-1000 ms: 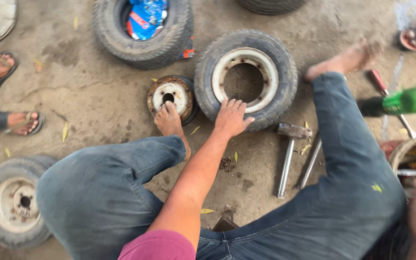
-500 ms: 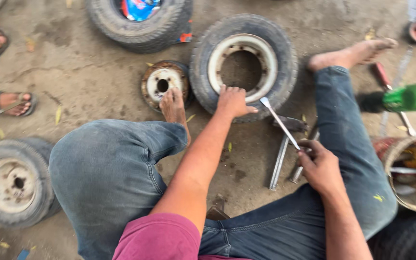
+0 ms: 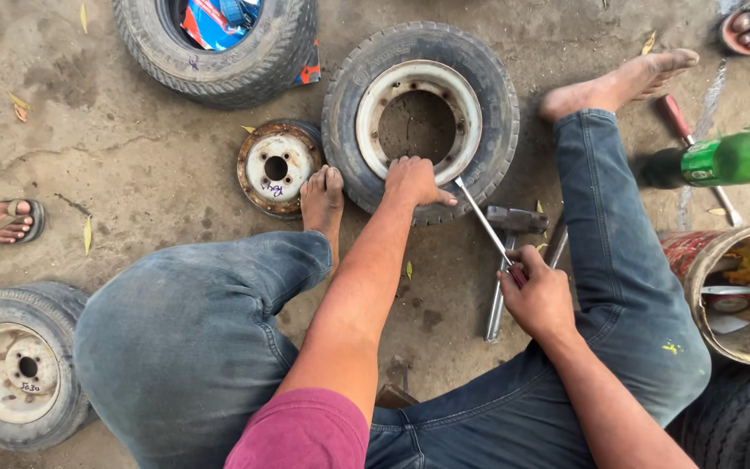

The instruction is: The person sits on the ground and hammers a pry bar around the wheel to break the tire bead loose from the rim, then works the tire off the rim by hand. They pull the inner tube out of the tire, inflate it with an air hose, and press a patch onto the tube.

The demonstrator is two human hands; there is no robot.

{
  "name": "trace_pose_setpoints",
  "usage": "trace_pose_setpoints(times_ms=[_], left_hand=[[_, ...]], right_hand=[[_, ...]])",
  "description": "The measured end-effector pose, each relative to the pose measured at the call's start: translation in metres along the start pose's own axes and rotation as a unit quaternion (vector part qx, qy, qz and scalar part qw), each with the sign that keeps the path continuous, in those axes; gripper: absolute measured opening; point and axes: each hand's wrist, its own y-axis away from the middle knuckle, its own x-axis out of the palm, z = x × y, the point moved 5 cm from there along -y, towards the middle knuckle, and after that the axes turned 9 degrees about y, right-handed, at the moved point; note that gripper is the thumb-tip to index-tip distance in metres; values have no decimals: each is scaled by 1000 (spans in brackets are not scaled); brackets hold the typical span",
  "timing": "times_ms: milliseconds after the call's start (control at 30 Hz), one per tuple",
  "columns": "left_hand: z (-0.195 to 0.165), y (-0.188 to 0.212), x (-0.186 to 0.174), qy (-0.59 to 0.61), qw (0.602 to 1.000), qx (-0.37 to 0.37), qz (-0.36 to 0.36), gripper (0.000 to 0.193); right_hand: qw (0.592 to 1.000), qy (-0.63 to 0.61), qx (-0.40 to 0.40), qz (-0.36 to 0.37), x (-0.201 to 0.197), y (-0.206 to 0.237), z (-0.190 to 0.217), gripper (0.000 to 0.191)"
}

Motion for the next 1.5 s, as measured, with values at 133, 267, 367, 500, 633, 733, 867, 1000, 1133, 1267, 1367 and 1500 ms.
trace_pose_setpoints(times_ms=[133,267,367,500,633,733,867,1000,1133,1267,1367,1500], left_hand=[[1,-1,2,-5,1000,2,-14,92],[2,0,3,-9,1000,6,-18,92],[-1,7,-2,-8,999,22,-42,96],[-3,12,-8,-8,997,37,-61,94],[1,7,-5,-4,996,57,-65,94],[6,5,-1,-8,996,58,-74,94],[7,10,-1,15,994,68,-84,88],[2,16,-8,5,992,66,-105,86],[-1,19,-11,5,993,55,-107,85],[-4,19,-12,-1,993,55,-103,87],[-5,10,-12,4,997,14,-81,86],[1,-13,-18,77,992,-23,-95,82]], right_hand=[[1000,7,21,-5,-6,1,19,32],[990,125,-40,-41,-31,-15,82,46],[980,164,-71,-88,-68,-70,122,53],[983,175,-54,-6,-98,-119,101,58],[994,105,8,36,-49,-91,37,65],[998,54,-1,24,16,-36,-9,56],[994,34,75,69,104,0,-61,37],[961,70,183,196,159,-19,-107,26],[933,105,261,225,182,-36,-130,27],[932,132,273,201,177,-42,-130,30],[961,143,224,75,129,-51,-103,30],[980,167,91,-60,44,-58,-46,32]])
